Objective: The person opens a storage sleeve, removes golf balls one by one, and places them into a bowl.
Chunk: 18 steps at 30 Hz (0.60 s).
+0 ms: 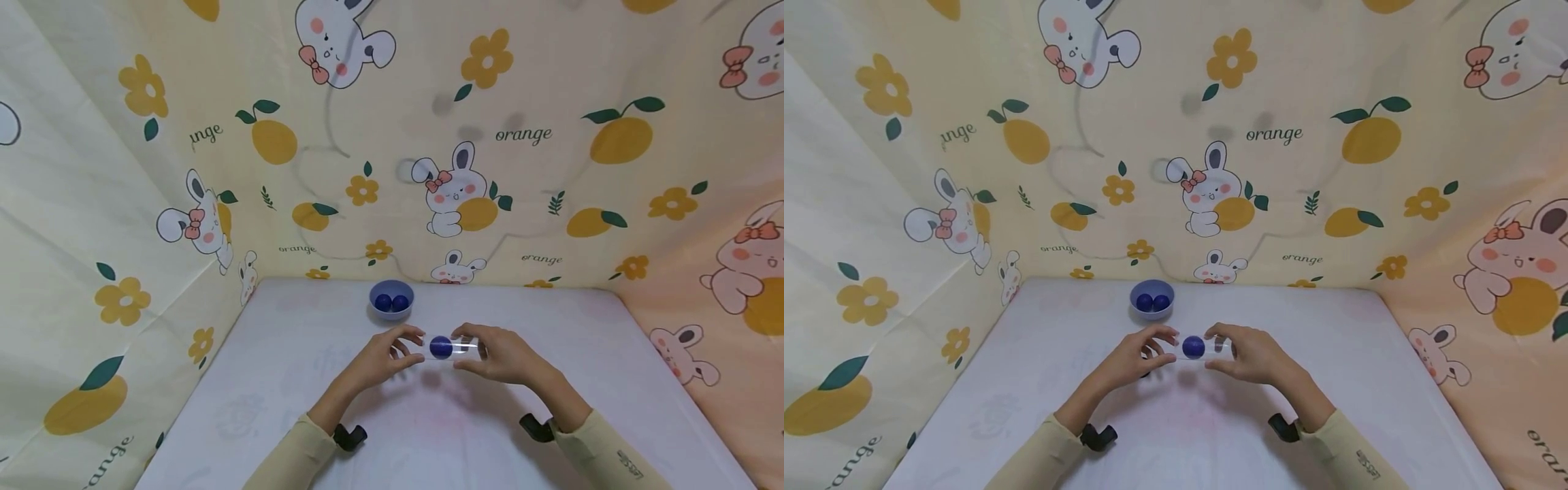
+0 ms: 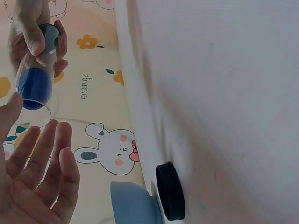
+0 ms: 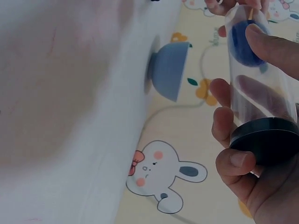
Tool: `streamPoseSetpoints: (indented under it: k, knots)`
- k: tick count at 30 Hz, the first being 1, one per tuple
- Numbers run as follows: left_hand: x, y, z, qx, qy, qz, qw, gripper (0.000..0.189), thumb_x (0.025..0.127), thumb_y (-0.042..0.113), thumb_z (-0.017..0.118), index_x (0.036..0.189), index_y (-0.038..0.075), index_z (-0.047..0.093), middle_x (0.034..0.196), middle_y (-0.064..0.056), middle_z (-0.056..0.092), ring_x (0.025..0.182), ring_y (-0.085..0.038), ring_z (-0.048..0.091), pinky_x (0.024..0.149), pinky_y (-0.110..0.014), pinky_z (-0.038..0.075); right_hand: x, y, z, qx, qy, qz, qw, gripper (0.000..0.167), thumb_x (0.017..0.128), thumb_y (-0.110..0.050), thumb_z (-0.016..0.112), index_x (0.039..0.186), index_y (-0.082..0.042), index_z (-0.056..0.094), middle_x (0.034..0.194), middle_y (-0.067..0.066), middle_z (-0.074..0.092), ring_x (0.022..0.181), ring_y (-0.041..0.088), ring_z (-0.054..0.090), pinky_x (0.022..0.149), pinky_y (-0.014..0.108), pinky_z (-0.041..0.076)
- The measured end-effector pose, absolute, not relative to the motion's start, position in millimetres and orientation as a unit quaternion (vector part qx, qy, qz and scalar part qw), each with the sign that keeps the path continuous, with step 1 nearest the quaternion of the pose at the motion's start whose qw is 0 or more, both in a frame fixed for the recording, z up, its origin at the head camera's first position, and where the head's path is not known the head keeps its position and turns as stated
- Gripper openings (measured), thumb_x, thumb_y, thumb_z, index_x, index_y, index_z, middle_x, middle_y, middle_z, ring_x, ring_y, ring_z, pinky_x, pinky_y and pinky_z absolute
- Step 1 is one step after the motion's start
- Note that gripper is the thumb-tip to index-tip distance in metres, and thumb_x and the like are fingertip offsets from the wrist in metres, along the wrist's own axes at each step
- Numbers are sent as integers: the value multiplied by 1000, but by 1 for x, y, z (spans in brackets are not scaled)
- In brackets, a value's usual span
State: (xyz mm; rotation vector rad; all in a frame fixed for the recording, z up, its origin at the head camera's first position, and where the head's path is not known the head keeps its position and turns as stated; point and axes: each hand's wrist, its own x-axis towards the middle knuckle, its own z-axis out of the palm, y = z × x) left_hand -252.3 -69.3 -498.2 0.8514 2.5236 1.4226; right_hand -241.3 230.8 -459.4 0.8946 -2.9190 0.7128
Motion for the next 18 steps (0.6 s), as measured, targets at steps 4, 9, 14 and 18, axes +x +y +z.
streamPoseSetpoints:
  k: [4, 9, 14, 18]
  knots:
    - [-253, -69, -499, 282, 833, 471, 65, 44, 102, 32, 78, 143, 26, 62, 132, -5, 72, 100, -10, 69, 85, -28, 58, -242, 231, -459, 282, -934, 220, 0, 54, 89, -48, 87, 133, -22, 70, 94, -4, 71, 70, 8, 54, 59, 27, 46]
    - [-254, -69, -500, 279, 832, 475, 71, 48, 102, 33, 78, 146, 24, 61, 134, -7, 71, 101, -11, 69, 87, -28, 58, -243, 230, -459, 271, -936, 223, -11, 54, 89, -47, 88, 133, -22, 70, 96, -5, 73, 71, 9, 55, 59, 28, 47]
    - [-253, -71, -500, 271, 831, 481, 73, 46, 101, 33, 78, 144, 27, 62, 132, 0, 72, 101, -11, 69, 87, -29, 58, -244, 228, -459, 267, -936, 231, -16, 54, 89, -47, 88, 134, -22, 70, 99, -5, 73, 71, 10, 55, 59, 29, 47]
    - [-254, -74, -501, 267, 827, 489, 74, 45, 102, 31, 78, 144, 27, 62, 132, 3, 72, 102, -11, 69, 87, -30, 58, -246, 226, -459, 273, -934, 229, -15, 54, 89, -49, 88, 134, -23, 70, 99, -11, 73, 71, 9, 55, 59, 28, 47]
